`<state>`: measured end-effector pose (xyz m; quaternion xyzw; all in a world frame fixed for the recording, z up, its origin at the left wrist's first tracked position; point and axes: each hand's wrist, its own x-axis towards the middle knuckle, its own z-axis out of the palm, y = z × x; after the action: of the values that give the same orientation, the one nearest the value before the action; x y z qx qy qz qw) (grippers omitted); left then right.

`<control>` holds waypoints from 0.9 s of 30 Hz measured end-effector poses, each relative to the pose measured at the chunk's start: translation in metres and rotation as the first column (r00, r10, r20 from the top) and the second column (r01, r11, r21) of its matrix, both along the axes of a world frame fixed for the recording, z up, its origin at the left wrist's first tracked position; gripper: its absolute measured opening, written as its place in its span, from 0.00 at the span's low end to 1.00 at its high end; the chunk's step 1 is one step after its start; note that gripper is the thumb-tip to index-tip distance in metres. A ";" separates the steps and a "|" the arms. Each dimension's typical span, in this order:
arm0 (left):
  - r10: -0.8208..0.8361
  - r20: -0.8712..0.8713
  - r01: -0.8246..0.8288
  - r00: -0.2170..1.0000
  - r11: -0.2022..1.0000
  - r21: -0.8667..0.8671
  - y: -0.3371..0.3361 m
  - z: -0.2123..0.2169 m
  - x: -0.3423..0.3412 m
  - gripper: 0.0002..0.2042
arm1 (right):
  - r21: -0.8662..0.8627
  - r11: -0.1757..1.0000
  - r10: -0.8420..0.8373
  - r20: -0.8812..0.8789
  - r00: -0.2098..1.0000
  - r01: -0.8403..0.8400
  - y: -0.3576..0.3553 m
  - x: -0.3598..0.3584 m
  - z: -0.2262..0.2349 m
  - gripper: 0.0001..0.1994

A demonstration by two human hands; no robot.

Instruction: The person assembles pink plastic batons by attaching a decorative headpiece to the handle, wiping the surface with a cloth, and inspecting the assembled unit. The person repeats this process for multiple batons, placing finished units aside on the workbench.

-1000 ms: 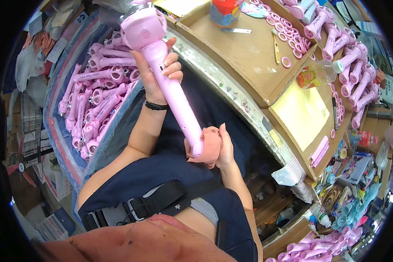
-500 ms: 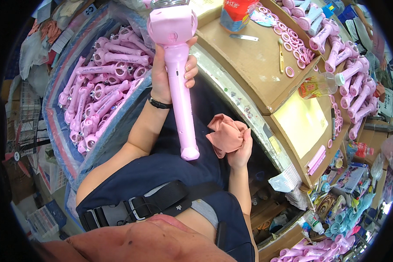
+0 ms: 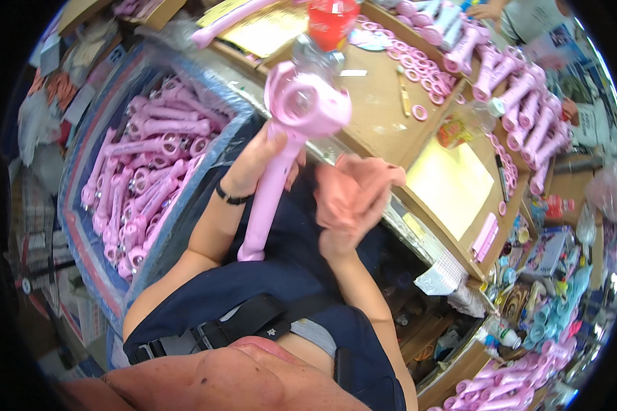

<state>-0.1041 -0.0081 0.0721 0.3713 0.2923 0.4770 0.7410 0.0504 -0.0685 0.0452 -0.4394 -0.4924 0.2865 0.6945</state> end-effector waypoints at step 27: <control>-0.251 -0.216 0.290 0.944 0.941 0.175 -0.025 -0.004 0.032 0.42 | 0.036 0.699 0.592 -0.589 0.550 -0.714 0.069 0.051 0.050 0.44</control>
<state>-0.0723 -0.0328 0.0678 0.5261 0.2571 0.3599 0.7263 0.1018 0.0003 0.0949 -0.1888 -0.3614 0.6899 0.5982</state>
